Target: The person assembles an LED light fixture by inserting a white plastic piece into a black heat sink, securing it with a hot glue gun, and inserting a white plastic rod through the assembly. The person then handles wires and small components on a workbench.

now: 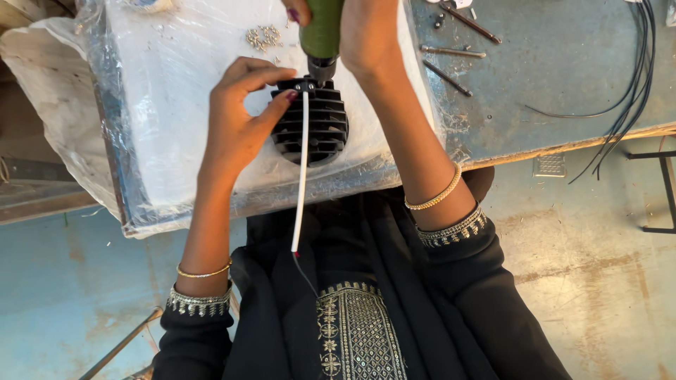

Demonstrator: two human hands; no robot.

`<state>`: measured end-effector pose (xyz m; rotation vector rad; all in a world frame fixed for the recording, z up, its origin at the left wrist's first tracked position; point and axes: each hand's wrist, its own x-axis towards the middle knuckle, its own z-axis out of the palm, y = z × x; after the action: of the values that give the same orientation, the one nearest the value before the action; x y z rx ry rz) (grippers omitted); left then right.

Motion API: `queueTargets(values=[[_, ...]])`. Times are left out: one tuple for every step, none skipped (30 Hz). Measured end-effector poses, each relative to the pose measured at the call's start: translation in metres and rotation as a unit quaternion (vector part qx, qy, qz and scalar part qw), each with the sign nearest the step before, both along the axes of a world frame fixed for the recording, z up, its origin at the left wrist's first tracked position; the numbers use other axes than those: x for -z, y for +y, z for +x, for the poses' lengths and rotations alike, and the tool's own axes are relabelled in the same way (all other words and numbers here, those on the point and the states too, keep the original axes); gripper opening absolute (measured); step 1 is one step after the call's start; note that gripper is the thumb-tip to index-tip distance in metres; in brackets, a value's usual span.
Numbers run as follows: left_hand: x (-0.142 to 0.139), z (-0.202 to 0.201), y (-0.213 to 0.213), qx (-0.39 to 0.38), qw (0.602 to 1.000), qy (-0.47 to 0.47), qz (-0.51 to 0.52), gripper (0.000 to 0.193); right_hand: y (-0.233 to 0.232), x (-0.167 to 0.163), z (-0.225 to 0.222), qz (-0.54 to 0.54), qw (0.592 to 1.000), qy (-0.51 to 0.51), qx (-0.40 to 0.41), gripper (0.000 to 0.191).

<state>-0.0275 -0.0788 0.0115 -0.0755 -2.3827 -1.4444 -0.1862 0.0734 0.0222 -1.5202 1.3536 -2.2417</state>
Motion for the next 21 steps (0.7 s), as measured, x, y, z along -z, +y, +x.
queueTargets(values=[[0.002,-0.002,-0.002,0.009,1.0,0.004,0.004,0.023,-0.005,0.0,0.0,-0.001,1.0,0.003,-0.006,0.07],[0.004,-0.004,-0.003,0.019,1.0,0.007,0.009,0.022,-0.009,0.0,0.0,-0.001,1.0,0.004,-0.007,0.07],[0.004,-0.005,-0.004,0.029,0.999,0.009,0.014,0.022,-0.011,0.0,0.0,0.0,1.0,0.005,-0.004,0.07],[0.004,-0.007,-0.005,0.035,0.999,0.004,0.021,0.022,-0.013,-0.001,0.0,0.001,1.0,0.007,-0.004,0.07],[0.003,-0.007,-0.006,0.041,0.999,-0.001,0.027,0.022,-0.015,-0.002,0.001,0.003,1.0,0.007,-0.002,0.069],[0.002,-0.007,-0.007,0.046,0.998,-0.006,0.033,0.022,-0.015,-0.002,0.002,0.006,1.0,0.01,-0.001,0.071],[0.002,-0.009,-0.008,0.051,0.998,-0.013,0.039,0.021,-0.015,-0.003,0.003,0.008,1.0,0.014,0.0,0.073],[0.002,-0.01,-0.009,0.055,0.997,-0.021,0.045,0.02,-0.015,-0.003,0.004,0.014,1.0,0.017,0.003,0.074],[0.002,-0.01,-0.009,0.058,0.997,-0.029,0.051,0.02,-0.015,-0.004,0.005,0.02,1.0,0.022,0.008,0.075],[0.003,-0.011,-0.009,0.06,0.996,-0.031,0.054,0.019,-0.015,-0.004,0.006,0.026,0.999,0.027,0.012,0.076],[0.004,-0.012,-0.01,0.062,0.996,-0.033,0.058,0.018,-0.015,-0.004,0.006,0.032,0.999,0.034,0.019,0.076],[0.006,-0.013,-0.01,0.064,0.995,-0.035,0.061,0.017,-0.015,-0.005,0.006,0.037,0.998,0.041,0.026,0.077],[0.008,-0.012,-0.01,0.064,0.995,-0.036,0.068,0.017,-0.015,-0.005,0.007,0.043,0.999,0.023,0.018,0.078],[0.01,-0.013,-0.01,0.064,0.994,-0.036,0.075,0.017,-0.014,-0.005,0.008,0.049,0.999,0.005,0.009,0.079],[0.013,-0.013,-0.01,0.064,0.994,-0.037,0.081,0.017,-0.013,-0.006,0.007,0.049,0.999,-0.008,0.005,0.08],[0.016,-0.012,-0.008,0.063,0.994,-0.046,0.079,0.021,-0.011,-0.008,0.008,0.049,0.999,-0.022,0.001,0.081],[0.019,-0.01,-0.005,0.061,0.994,-0.055,0.077,0.024,-0.009,-0.01,0.009,0.045,0.999,-0.03,0.002,0.082],[0.021,-0.008,-0.004,0.059,0.994,-0.063,0.074,0.028,-0.006,-0.013,0.009,0.044,0.998,-0.044,-0.002,0.083],[0.023,-0.003,-0.005,0.099,0.988,-0.078,0.085,0.05,-0.002,-0.016,0.01,0.043,0.997,-0.058,-0.007,0.083],[0.024,0.005,-0.006,0.138,0.982,-0.091,0.095,0.072,0.004,-0.021,0.01,0.045,0.996,-0.077,-0.016,0.082],[0.025,0.012,-0.008,0.179,0.973,-0.102,0.104,0.095,0.008,-0.027,0.009,0.047,0.996,-0.077,-0.016,0.081]])
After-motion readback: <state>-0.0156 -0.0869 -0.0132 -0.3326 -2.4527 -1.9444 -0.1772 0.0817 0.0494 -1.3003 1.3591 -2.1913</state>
